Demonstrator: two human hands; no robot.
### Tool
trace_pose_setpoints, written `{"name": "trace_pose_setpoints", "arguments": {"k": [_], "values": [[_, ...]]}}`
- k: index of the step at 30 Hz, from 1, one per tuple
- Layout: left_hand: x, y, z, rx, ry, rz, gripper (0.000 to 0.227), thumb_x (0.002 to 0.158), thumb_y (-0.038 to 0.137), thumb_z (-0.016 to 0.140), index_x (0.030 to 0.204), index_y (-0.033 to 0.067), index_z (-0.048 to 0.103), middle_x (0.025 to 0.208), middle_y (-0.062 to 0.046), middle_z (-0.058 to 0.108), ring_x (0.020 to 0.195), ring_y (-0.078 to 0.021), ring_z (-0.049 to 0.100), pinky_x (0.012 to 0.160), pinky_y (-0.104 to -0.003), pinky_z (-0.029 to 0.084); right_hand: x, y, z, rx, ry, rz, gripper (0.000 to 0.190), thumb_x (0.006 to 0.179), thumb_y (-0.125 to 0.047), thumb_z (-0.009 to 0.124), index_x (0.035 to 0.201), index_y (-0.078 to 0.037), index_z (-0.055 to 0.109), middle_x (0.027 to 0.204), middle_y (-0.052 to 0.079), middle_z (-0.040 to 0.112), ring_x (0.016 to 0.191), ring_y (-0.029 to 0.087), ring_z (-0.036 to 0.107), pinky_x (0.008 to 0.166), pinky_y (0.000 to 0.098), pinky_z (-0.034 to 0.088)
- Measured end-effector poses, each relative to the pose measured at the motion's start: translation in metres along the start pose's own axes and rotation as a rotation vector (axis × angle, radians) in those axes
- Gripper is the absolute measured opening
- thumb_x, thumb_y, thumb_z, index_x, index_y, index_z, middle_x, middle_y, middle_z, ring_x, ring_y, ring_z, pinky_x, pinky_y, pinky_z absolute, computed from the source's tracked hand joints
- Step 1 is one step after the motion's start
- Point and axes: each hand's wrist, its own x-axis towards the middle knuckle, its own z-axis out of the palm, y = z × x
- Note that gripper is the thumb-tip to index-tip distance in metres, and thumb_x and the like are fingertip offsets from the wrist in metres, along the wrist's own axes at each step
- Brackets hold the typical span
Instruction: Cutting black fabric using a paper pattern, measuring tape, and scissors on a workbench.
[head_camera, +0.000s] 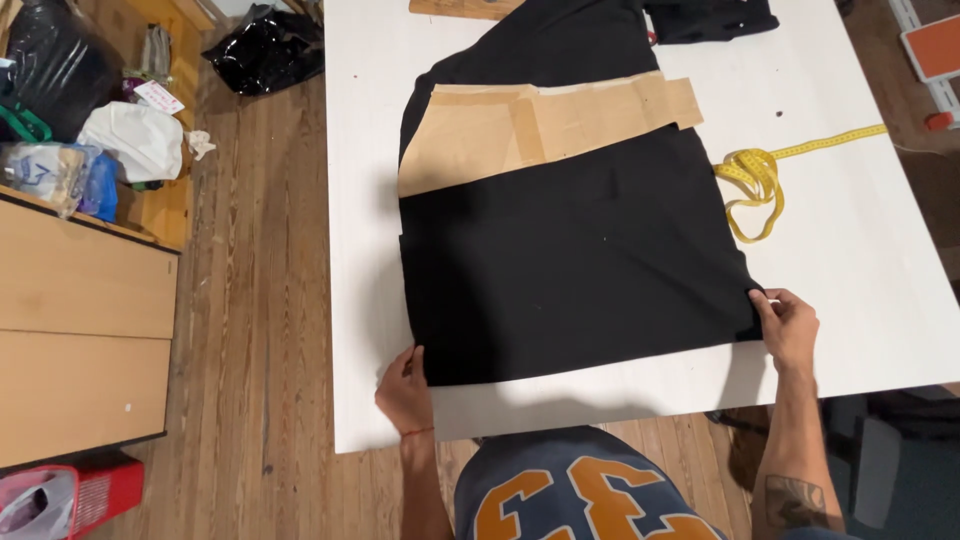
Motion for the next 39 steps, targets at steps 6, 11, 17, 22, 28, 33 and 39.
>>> {"name": "trace_pose_setpoints", "arguments": {"k": [6, 11, 17, 22, 28, 33, 39], "values": [[-0.007, 0.011, -0.016, -0.006, 0.126, 0.231, 0.018, 0.099, 0.011, 0.072, 0.112, 0.0, 0.077, 0.107, -0.017, 0.078, 0.094, -0.0243, 0.077, 0.08, -0.031, 0.061, -0.007, -0.013, -0.006, 0.276, -0.007, -0.021, 0.017, 0.109, -0.018, 0.069, 0.103, -0.002, 0.069, 0.077, -0.004, 0.057, 0.062, 0.004, 0.041, 0.053, 0.0229, 0.032], [-0.021, -0.001, -0.019, -0.17, 0.155, 0.162, 0.021, 0.098, 0.007, 0.072, 0.117, 0.0, 0.076, 0.112, -0.016, 0.078, 0.101, -0.0228, 0.076, 0.084, -0.03, 0.061, -0.012, -0.008, -0.015, 0.374, -0.009, -0.1, 0.015, 0.11, -0.016, 0.067, 0.101, -0.004, 0.067, 0.079, -0.007, 0.058, 0.067, 0.001, 0.039, 0.057, 0.0203, 0.03], [-0.037, -0.013, -0.035, -0.333, 0.165, -0.016, 0.021, 0.099, 0.004, 0.07, 0.118, -0.0012, 0.076, 0.108, -0.013, 0.076, 0.094, -0.0172, 0.068, 0.077, -0.027, 0.052, -0.024, 0.012, -0.028, 0.415, -0.051, -0.038, 0.017, 0.111, -0.018, 0.066, 0.102, -0.004, 0.068, 0.082, -0.006, 0.06, 0.072, 0.002, 0.045, 0.065, 0.019, 0.038], [-0.049, -0.049, -0.037, -0.515, 0.031, -0.148, 0.015, 0.102, 0.002, 0.069, 0.113, -0.0066, 0.072, 0.094, -0.006, 0.07, 0.086, -0.0095, 0.06, 0.074, -0.021, 0.048, -0.044, 0.0, -0.037, 0.335, -0.062, 0.13, 0.014, 0.107, -0.018, 0.064, 0.102, -0.006, 0.068, 0.08, -0.004, 0.064, 0.067, 0.006, 0.044, 0.058, 0.0249, 0.032], [-0.063, -0.053, -0.061, -0.777, -0.097, -0.056, 0.023, 0.098, 0.003, 0.067, 0.119, -0.0051, 0.065, 0.103, -0.003, 0.07, 0.095, -0.0059, 0.063, 0.085, -0.019, 0.049, -0.046, 0.055, -0.058, 0.481, -0.189, -0.048, 0.016, 0.109, -0.014, 0.07, 0.098, -0.002, 0.07, 0.082, -0.005, 0.06, 0.081, 0.005, 0.048, 0.074, 0.0222, 0.039], [-0.075, -0.074, -0.069, -0.197, -0.134, -0.124, 0.012, 0.09, 0.003, 0.079, 0.097, -0.0049, 0.074, 0.116, -0.004, 0.077, 0.076, -0.0076, 0.055, 0.067, -0.022, 0.043, -0.039, 0.093, -0.067, 0.072, -0.31, -0.036, 0.011, 0.1, -0.011, 0.073, 0.1, 0.0, 0.075, 0.089, 0.004, 0.068, 0.083, 0.012, 0.058, 0.075, 0.0294, 0.047], [-0.076, -0.041, -0.08, -0.064, -0.068, 0.144, 0.021, 0.085, 0.003, 0.081, 0.104, 0.0025, 0.073, 0.106, -0.005, 0.075, 0.097, -0.0131, 0.067, 0.089, -0.028, 0.053, -0.039, 0.077, -0.074, -0.127, -0.313, 0.104, 0.021, 0.094, -0.016, 0.075, 0.109, -0.002, 0.079, 0.096, 0.01, 0.077, 0.087, 0.019, 0.069, 0.08, 0.0359, 0.054]]}}
